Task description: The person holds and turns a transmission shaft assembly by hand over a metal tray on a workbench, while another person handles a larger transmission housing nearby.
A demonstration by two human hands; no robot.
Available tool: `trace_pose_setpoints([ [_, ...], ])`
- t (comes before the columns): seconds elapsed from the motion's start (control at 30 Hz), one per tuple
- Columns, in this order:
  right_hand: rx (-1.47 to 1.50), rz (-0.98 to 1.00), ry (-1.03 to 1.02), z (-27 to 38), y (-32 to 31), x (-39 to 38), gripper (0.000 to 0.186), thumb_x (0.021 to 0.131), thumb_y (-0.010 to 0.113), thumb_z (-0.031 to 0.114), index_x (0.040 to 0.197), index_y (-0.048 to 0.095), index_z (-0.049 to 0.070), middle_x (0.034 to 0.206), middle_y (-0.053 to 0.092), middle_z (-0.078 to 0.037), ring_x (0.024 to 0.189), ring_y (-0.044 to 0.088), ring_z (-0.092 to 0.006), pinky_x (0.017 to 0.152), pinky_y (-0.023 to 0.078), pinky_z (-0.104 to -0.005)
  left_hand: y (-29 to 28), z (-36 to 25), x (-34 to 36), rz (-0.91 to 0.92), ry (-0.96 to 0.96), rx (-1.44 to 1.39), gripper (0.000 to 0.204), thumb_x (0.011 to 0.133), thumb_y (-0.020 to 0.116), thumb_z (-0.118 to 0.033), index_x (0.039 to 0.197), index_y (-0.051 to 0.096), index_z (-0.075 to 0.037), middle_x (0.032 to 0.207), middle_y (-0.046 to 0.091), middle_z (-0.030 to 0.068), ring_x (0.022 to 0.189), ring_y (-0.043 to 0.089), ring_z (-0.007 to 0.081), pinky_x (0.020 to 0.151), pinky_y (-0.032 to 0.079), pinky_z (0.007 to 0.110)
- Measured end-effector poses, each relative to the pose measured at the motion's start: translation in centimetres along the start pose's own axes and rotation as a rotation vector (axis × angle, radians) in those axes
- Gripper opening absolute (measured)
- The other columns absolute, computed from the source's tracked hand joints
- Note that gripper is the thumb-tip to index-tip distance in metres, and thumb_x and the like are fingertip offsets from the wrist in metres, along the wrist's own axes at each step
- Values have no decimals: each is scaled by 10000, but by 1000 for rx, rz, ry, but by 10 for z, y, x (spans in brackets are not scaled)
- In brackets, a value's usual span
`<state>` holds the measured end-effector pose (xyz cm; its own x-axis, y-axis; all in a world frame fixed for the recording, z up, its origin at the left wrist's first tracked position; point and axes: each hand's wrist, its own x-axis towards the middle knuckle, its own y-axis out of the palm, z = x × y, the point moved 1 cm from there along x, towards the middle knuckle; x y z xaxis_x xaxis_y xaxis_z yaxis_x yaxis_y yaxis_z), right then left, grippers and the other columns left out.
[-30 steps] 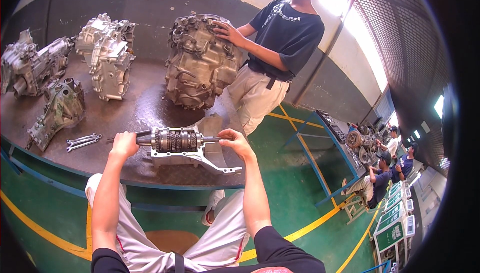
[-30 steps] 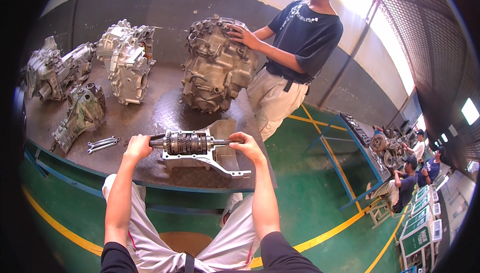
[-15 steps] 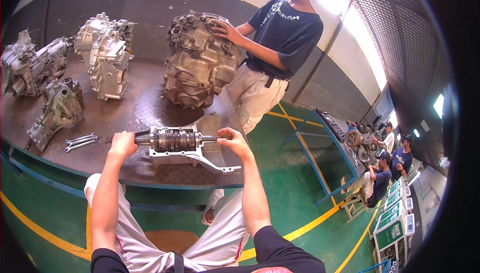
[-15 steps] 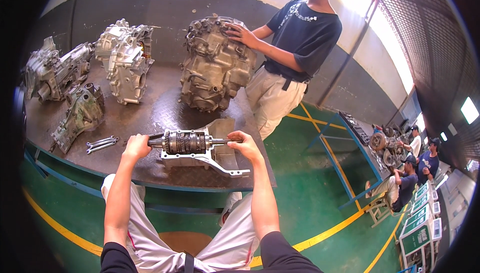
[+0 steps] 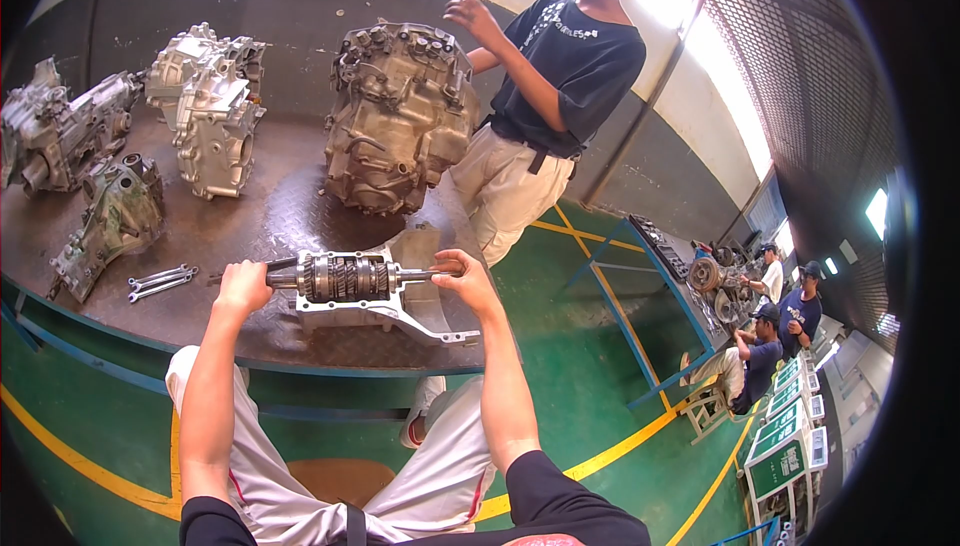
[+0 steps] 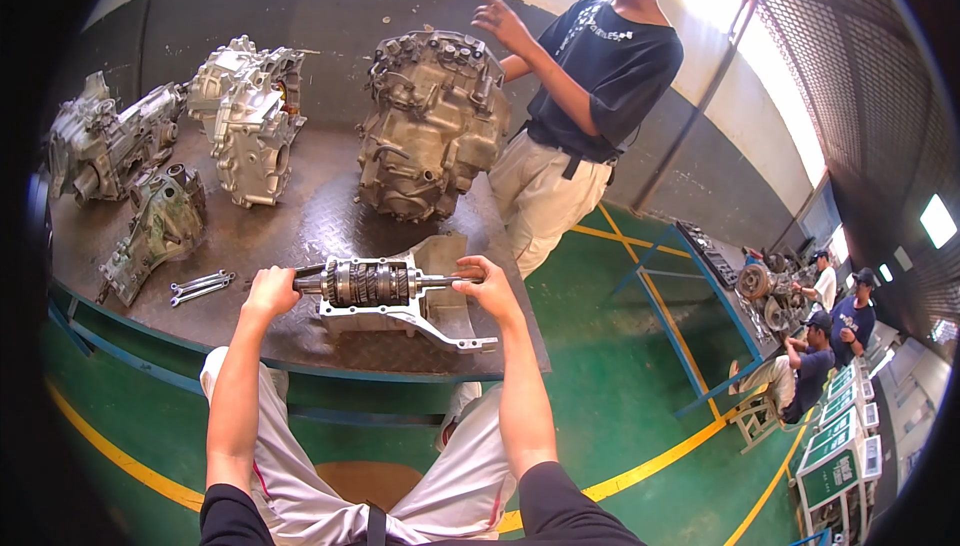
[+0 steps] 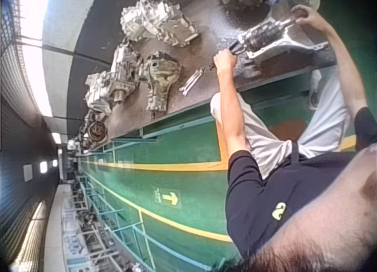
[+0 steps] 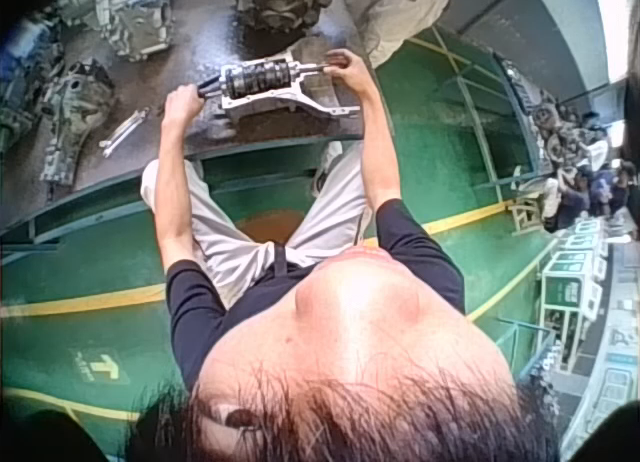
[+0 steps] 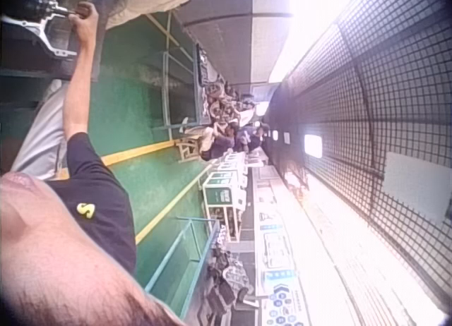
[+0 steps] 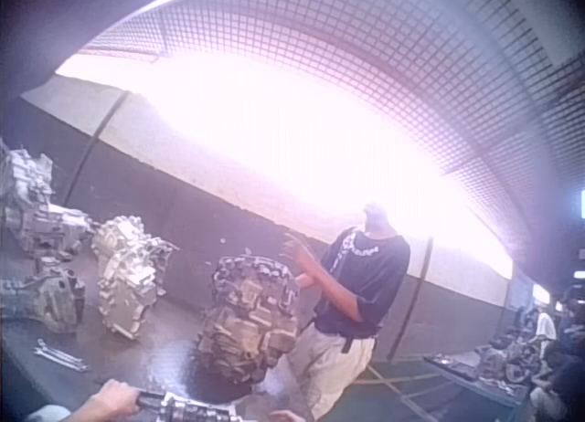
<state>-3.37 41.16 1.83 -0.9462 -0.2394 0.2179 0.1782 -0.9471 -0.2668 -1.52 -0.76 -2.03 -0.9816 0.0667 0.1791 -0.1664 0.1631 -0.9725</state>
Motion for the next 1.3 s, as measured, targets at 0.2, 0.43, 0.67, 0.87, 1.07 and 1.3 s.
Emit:
trace_pose_setpoints([
  [0.2,39,-18,11,-2,-1,1,469,790,774,28,1218,582,-1,1008,708,-120,931,647,-153,829,500,-279,-4,-3,-2,-9,3,-9,228,740,698,-201,867,722,-13,910,706,219,883,694,351,833,545,437],
  [0.43,0,-40,5,-4,1,3,424,821,779,93,1194,600,-1,926,704,-76,855,622,-111,738,469,-249,-3,-1,-1,-6,0,-3,226,742,698,-202,862,721,-13,907,705,218,882,693,352,833,545,439],
  [0.67,-17,-30,11,-4,3,1,327,848,764,150,1122,646,18,893,677,-30,785,571,-81,687,440,-238,-1,0,0,13,-7,-1,243,757,716,-230,895,715,-30,917,704,226,902,685,372,853,539,451],
  [0.87,-36,11,19,-4,0,0,261,844,769,166,1046,689,21,880,659,-1,783,554,-73,680,434,-233,-4,-2,-2,7,-6,-13,245,758,716,-232,891,716,-27,918,703,228,903,685,372,856,538,451],
  [1.07,-100,53,-22,-3,-1,-2,324,822,793,187,1082,701,17,885,656,4,793,556,-78,710,442,-235,-2,-1,-1,0,-4,-13,245,765,711,-232,894,715,-24,915,703,227,896,686,373,856,539,452],
  [1.3,-138,39,19,-6,0,-1,347,809,802,198,1086,704,14,911,676,-5,836,582,-87,761,463,-246,-3,-1,-1,0,-5,-15,246,763,713,-233,894,715,-24,917,702,227,908,683,371,862,536,450],
])
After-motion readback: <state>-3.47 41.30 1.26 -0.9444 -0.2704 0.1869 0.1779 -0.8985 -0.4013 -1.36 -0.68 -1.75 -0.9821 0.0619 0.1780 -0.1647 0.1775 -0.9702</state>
